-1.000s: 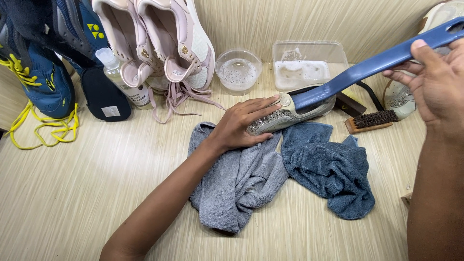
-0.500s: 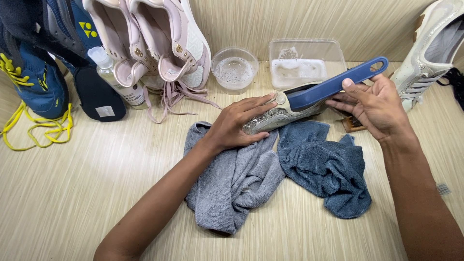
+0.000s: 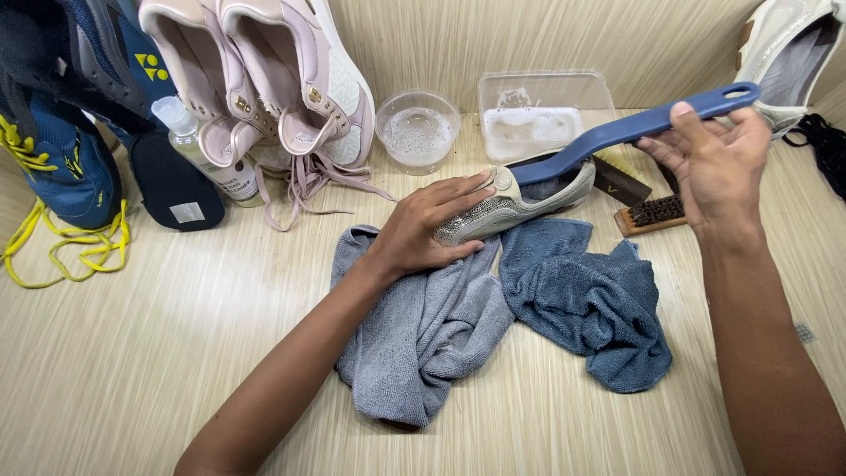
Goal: The person scrubs the exterior and interior of a single light-colored sneaker using a blue brush and cleaning solution, then removes the insole and scrubs it separately before wiping the shoe with a cloth.
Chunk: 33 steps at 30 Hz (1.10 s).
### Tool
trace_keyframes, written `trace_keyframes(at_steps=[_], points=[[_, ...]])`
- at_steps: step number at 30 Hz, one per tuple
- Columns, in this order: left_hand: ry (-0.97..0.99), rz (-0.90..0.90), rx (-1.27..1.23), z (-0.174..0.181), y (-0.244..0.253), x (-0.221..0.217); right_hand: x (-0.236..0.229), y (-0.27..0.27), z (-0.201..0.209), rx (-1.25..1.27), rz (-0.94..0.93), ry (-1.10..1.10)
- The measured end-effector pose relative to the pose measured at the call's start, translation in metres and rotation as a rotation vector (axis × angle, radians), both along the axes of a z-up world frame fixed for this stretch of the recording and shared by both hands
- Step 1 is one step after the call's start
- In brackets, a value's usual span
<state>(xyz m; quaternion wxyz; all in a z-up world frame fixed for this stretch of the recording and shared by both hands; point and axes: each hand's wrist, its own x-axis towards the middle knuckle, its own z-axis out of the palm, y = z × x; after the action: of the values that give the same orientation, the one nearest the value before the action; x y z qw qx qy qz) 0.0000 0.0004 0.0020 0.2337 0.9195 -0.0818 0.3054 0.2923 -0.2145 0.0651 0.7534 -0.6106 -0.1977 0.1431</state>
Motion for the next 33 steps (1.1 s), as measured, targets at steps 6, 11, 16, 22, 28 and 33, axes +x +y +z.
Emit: trace_keyframes(at_steps=[6, 11, 16, 22, 28, 33], points=[[-0.019, 0.007, 0.029, -0.001, 0.0, 0.003, -0.023, -0.002, -0.018, -0.081, 0.406, 0.198], [-0.025, 0.005, 0.012, 0.001, -0.001, 0.002, -0.017, 0.016, -0.033, 0.04, 0.151, 0.134], [0.011, 0.048, -0.133, 0.014, -0.004, 0.002, -0.029, 0.039, -0.069, 0.08, 0.093, -0.175], [0.018, 0.103, 0.054, -0.011, 0.002, 0.002, -0.022, 0.017, -0.028, 0.085, -0.107, -0.058], [0.004, 0.07, -0.002, -0.004, 0.001, 0.001, -0.029, 0.02, -0.036, -0.071, 0.346, -0.059], [-0.006, 0.09, 0.059, -0.006, 0.003, 0.002, 0.017, 0.028, -0.059, 0.089, -0.121, -0.125]])
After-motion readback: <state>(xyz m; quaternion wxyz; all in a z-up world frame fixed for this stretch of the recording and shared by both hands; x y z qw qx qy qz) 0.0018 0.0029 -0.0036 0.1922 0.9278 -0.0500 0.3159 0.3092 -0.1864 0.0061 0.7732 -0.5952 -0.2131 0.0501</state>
